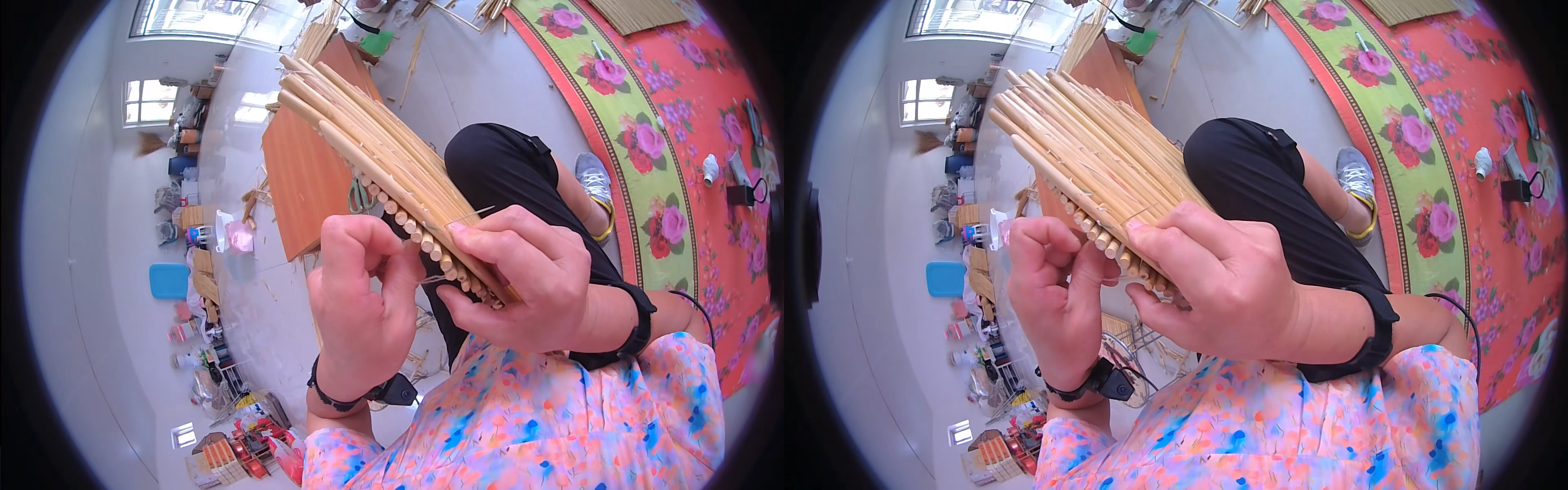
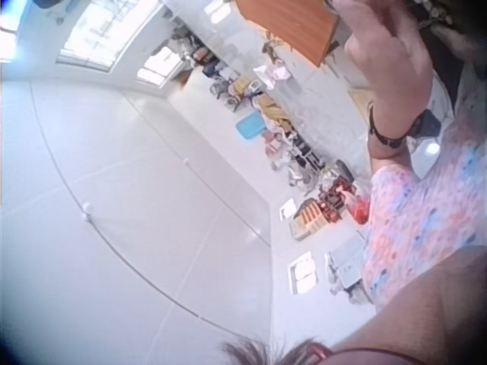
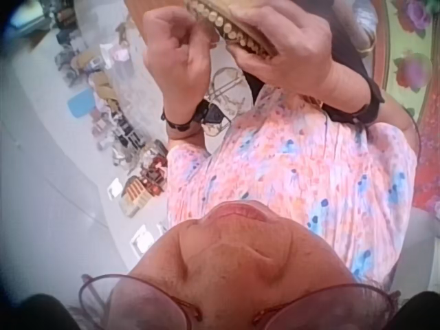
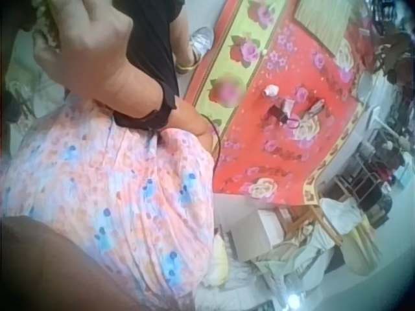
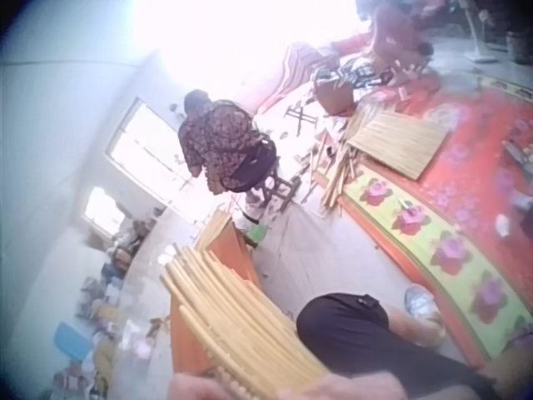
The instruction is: The person weaves a bundle of bamboo sticks using a thin string and a needle-like tool. They repeatedly thread the string through the sticks and use scissors to trim excess string.
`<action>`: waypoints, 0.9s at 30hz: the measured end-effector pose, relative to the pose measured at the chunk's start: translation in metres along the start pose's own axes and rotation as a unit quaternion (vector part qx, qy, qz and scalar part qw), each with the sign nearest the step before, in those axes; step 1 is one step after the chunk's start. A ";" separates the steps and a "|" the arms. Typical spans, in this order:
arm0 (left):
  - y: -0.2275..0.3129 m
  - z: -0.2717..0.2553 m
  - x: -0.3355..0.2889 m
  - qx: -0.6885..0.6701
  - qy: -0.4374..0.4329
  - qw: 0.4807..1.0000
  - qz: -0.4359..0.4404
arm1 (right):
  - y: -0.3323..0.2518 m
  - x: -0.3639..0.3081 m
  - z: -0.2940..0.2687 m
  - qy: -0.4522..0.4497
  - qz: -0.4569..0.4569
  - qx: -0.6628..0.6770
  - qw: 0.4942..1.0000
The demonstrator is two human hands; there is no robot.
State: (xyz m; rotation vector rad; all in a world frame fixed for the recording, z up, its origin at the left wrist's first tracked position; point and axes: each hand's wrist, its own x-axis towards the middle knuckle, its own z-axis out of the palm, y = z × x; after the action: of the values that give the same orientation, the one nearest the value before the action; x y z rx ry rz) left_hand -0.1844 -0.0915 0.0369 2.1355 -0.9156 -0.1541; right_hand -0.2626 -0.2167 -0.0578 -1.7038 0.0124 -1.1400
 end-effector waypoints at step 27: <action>-0.011 -0.087 0.036 0.526 -0.039 0.767 0.366 | -0.024 -0.001 0.019 -0.141 -0.057 -0.018 0.988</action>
State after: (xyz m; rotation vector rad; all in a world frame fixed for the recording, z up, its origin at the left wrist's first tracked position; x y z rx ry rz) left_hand -0.1180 -0.0567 0.0950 2.4715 -2.1732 0.8770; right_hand -0.2622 -0.1916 -0.0412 -1.9055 -0.2443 -0.9758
